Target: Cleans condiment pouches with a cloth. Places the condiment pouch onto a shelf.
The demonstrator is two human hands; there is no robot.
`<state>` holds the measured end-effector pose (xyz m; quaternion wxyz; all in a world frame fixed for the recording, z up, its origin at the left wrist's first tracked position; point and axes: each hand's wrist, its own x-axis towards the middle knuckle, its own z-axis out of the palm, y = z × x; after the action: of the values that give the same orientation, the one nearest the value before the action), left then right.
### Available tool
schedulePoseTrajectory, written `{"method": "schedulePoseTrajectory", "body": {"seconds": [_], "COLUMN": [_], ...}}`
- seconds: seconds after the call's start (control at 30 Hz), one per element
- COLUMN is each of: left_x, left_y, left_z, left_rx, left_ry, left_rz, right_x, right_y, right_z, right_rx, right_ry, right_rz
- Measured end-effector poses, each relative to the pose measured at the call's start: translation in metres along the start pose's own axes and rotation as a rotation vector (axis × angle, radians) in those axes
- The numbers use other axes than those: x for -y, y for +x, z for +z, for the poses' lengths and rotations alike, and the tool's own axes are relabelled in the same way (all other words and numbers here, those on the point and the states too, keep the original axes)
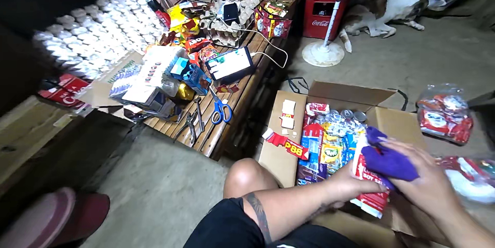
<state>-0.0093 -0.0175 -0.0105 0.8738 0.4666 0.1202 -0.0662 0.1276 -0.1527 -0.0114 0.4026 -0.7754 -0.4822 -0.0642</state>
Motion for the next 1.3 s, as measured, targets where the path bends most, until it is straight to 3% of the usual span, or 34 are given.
{"method": "schedulePoseTrajectory", "body": {"seconds": [0.2, 0.37, 0.57, 0.9, 1.3], "left_x": [0.002, 0.001, 0.004, 0.003, 0.007], "left_y": [0.005, 0.001, -0.003, 0.003, 0.003], "left_z": [-0.007, -0.002, 0.001, -0.003, 0.0], "left_rx": [-0.157, -0.045, 0.059, -0.188, -0.107], "left_ry": [-0.05, -0.077, -0.03, -0.059, 0.01], "left_rz": [0.041, 0.013, -0.014, 0.014, -0.029], "right_x": [0.007, -0.002, -0.012, -0.002, -0.008], "right_y": [-0.011, -0.004, -0.001, -0.008, -0.012], "right_z": [0.016, 0.005, -0.004, 0.013, 0.012], "right_rx": [0.109, 0.079, 0.064, 0.223, 0.222], "right_ry": [0.113, 0.092, 0.049, 0.163, 0.084], "right_rz": [-0.01, 0.008, 0.17, -0.056, -0.009]}}
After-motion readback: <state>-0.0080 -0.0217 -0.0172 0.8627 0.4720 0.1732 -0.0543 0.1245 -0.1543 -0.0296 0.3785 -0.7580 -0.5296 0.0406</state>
